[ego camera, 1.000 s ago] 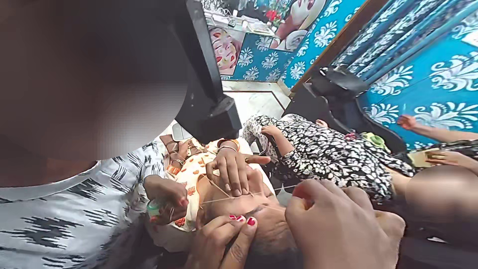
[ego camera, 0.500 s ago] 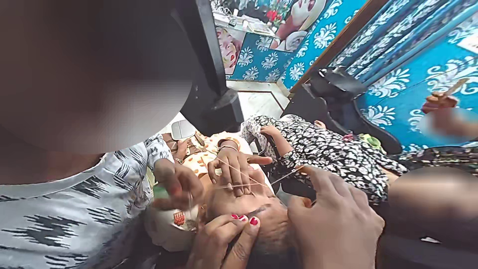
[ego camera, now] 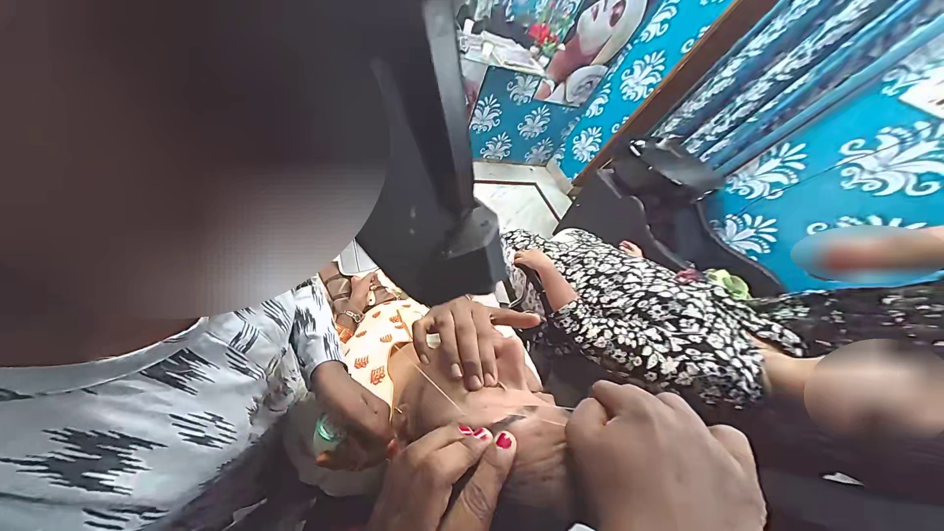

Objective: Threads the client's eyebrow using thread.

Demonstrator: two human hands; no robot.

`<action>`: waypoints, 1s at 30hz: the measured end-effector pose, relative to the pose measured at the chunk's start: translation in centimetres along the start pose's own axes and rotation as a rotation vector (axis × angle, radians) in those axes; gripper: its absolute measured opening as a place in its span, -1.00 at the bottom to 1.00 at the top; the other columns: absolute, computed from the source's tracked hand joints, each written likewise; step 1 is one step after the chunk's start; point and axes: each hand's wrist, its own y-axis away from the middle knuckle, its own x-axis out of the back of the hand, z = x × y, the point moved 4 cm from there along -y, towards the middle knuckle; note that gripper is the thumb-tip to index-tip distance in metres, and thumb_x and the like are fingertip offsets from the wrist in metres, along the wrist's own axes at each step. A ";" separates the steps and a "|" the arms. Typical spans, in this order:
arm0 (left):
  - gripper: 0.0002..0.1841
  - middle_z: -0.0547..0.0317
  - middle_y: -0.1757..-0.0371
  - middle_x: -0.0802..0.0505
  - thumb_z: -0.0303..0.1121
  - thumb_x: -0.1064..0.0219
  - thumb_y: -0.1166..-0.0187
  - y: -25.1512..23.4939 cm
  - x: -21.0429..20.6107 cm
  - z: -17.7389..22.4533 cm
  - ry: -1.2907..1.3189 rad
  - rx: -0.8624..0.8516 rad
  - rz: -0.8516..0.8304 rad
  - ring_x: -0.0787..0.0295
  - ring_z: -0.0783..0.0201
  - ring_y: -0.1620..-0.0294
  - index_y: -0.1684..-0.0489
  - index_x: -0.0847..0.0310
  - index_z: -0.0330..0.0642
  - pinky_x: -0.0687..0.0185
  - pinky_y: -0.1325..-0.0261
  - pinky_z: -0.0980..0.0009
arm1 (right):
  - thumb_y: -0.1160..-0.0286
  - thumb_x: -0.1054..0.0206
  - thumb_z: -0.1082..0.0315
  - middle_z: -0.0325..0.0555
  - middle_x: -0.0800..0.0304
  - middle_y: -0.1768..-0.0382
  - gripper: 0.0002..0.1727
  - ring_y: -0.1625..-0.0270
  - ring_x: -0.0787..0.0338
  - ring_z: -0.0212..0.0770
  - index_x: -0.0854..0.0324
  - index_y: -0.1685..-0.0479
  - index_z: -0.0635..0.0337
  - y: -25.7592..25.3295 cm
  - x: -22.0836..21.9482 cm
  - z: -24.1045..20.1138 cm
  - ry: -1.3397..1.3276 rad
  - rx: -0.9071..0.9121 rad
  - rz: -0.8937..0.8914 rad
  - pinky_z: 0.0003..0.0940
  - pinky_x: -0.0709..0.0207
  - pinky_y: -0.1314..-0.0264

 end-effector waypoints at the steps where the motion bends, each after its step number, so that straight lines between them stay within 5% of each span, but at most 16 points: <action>1: -0.68 0.05 -0.09 -0.70 -0.24 -0.05 -0.84 0.0 0.0 0.0 -0.003 -0.002 0.003 -0.57 0.26 -0.28 -0.24 -0.68 -0.12 -0.32 -0.48 0.55 | -0.41 -0.26 0.27 -0.03 -0.74 0.45 -0.80 0.25 -0.80 0.03 -0.70 0.47 0.13 -0.3 0.6 -0.7 0.006 0.000 0.002 0.07 -0.42 0.19; 3: -0.66 0.07 -0.09 -0.68 -0.21 0.01 -0.86 0.1 -0.2 0.0 -0.013 0.001 0.009 -0.55 0.28 -0.29 -0.25 -0.68 -0.11 -0.30 -0.49 0.56 | -0.31 -0.25 0.40 0.16 -0.76 0.46 -0.80 0.24 -0.81 0.26 -0.66 0.60 0.26 -1.3 2.6 -3.1 -0.018 -0.013 0.042 0.25 -0.39 0.25; 7: -0.70 0.14 0.03 -0.85 -0.27 -0.16 -0.70 0.5 -1.2 -0.1 -0.029 0.044 0.117 -0.74 0.27 -0.14 -0.11 -0.83 -0.08 -0.56 -0.32 0.43 | -0.22 -0.28 0.45 0.35 -0.82 -0.06 -0.67 -0.11 -0.76 0.48 -0.77 0.03 0.31 -1.7 3.7 -4.2 -0.194 -0.063 0.109 0.39 -0.46 0.00; 12: -0.73 0.17 0.05 -0.84 -0.24 -0.23 -0.67 0.8 -1.4 -0.2 -0.025 0.068 0.124 -0.74 0.29 -0.12 -0.08 -0.84 -0.03 -0.57 -0.30 0.43 | -0.31 -0.24 0.35 0.08 -0.80 0.40 -0.80 0.15 -0.77 0.25 -0.70 0.59 0.17 -1.8 3.8 -5.0 -0.090 -0.045 0.115 0.25 -0.33 0.14; 20: -0.75 0.06 -0.08 -0.70 -0.35 -0.16 -0.78 0.1 -0.2 -0.3 0.046 0.004 0.037 -0.59 0.28 -0.23 -0.21 -0.72 -0.12 -0.36 -0.45 0.55 | -0.32 -0.25 0.32 -0.02 -0.64 0.59 -0.74 0.37 -0.73 0.08 -0.55 0.73 0.13 -1.3 3.2 -5.3 0.172 0.100 0.197 0.06 -0.34 0.27; 27: -0.75 0.08 -0.07 -0.72 -0.33 -0.14 -0.79 0.1 -0.4 0.0 0.034 0.020 0.033 -0.59 0.26 -0.25 -0.20 -0.72 -0.10 -0.35 -0.46 0.53 | -0.39 -0.24 0.31 -0.07 -0.64 0.56 -0.76 0.36 -0.75 0.02 -0.60 0.64 0.06 -0.4 1.9 -3.2 0.209 0.073 0.151 0.04 -0.38 0.27; 30: -0.76 0.09 -0.04 -0.72 -0.32 -0.16 -0.78 0.0 -0.5 0.1 0.047 0.035 0.048 -0.58 0.28 -0.25 -0.16 -0.74 -0.11 -0.32 -0.48 0.56 | -0.34 -0.28 0.40 0.25 -0.81 0.16 -0.83 -0.01 -0.77 0.39 -0.75 0.23 0.23 -1.1 3.1 -3.9 -0.037 -0.026 0.114 0.39 -0.38 0.09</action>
